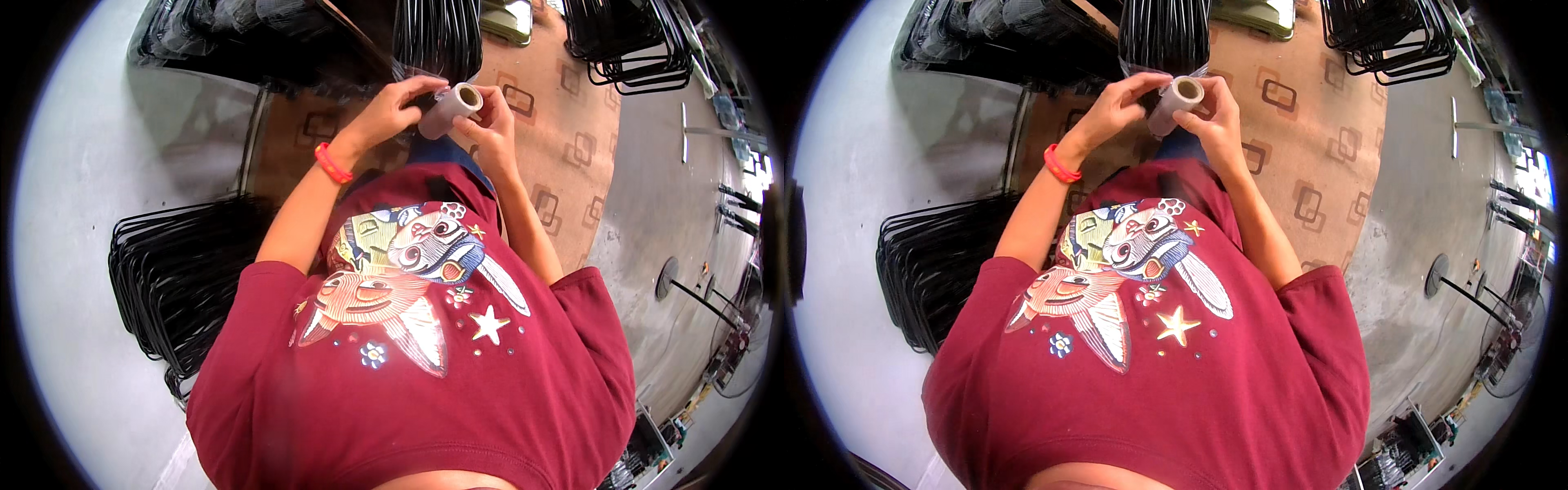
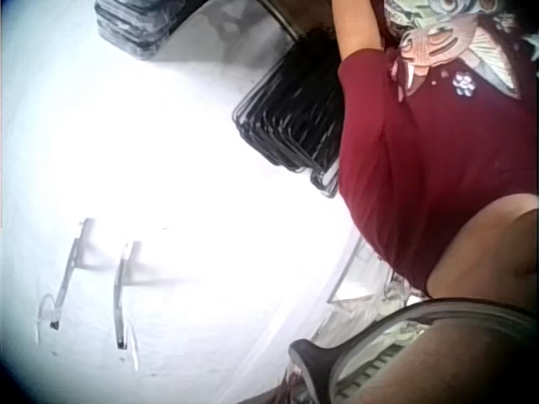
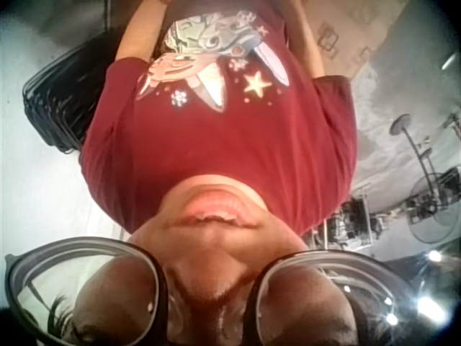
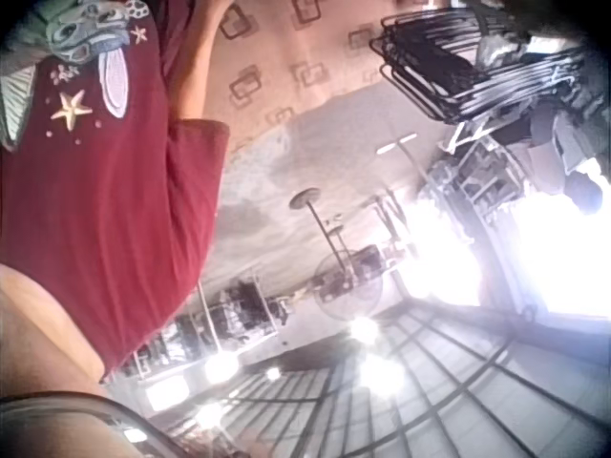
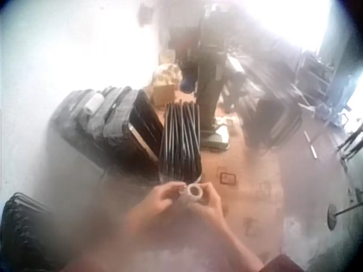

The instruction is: The person wraps bundles of curved black metal tubes with clear plastic wrap using a hand-held roll, then picks up and moves the wrapped bundles.

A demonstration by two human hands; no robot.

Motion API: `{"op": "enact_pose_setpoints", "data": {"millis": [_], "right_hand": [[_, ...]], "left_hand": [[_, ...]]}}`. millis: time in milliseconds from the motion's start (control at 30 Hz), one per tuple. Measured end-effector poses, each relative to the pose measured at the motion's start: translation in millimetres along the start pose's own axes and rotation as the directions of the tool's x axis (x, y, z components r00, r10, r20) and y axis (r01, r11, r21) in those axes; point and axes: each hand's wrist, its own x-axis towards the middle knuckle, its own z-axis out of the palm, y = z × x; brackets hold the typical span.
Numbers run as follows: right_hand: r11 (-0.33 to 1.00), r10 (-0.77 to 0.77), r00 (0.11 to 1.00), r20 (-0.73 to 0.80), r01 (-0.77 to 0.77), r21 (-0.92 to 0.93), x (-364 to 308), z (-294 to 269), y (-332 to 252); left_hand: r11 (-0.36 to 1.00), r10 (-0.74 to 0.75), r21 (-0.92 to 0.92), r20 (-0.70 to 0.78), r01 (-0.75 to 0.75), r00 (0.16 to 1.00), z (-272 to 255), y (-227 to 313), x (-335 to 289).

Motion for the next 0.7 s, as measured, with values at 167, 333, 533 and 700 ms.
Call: {"op": "enact_pose_setpoints", "data": {"millis": [167, 333, 533, 700], "right_hand": [[0.999, -0.001, 0.999, -0.037, 0.000, -0.032, 5, 15, 3], [0.883, 0.210, 0.969, 0.128, -0.132, -0.450, 29, -9, -14], [0.363, 0.061, 0.996, -0.058, -0.077, -0.929, 70, 23, -20], [0.285, 0.065, 0.994, -0.089, -0.104, -0.953, 64, 39, -6]], "left_hand": [[0.989, 0.082, 0.133, -0.160, -0.061, 0.984, 38, -4, -11], [0.970, 0.101, 0.240, -0.511, 0.029, 0.854, 50, -5, -12], [0.935, 0.219, 0.340, -0.343, -0.097, 0.913, 51, -15, -12], [0.867, 0.374, 0.448, -0.292, -0.219, 0.880, 49, -19, -7]]}}
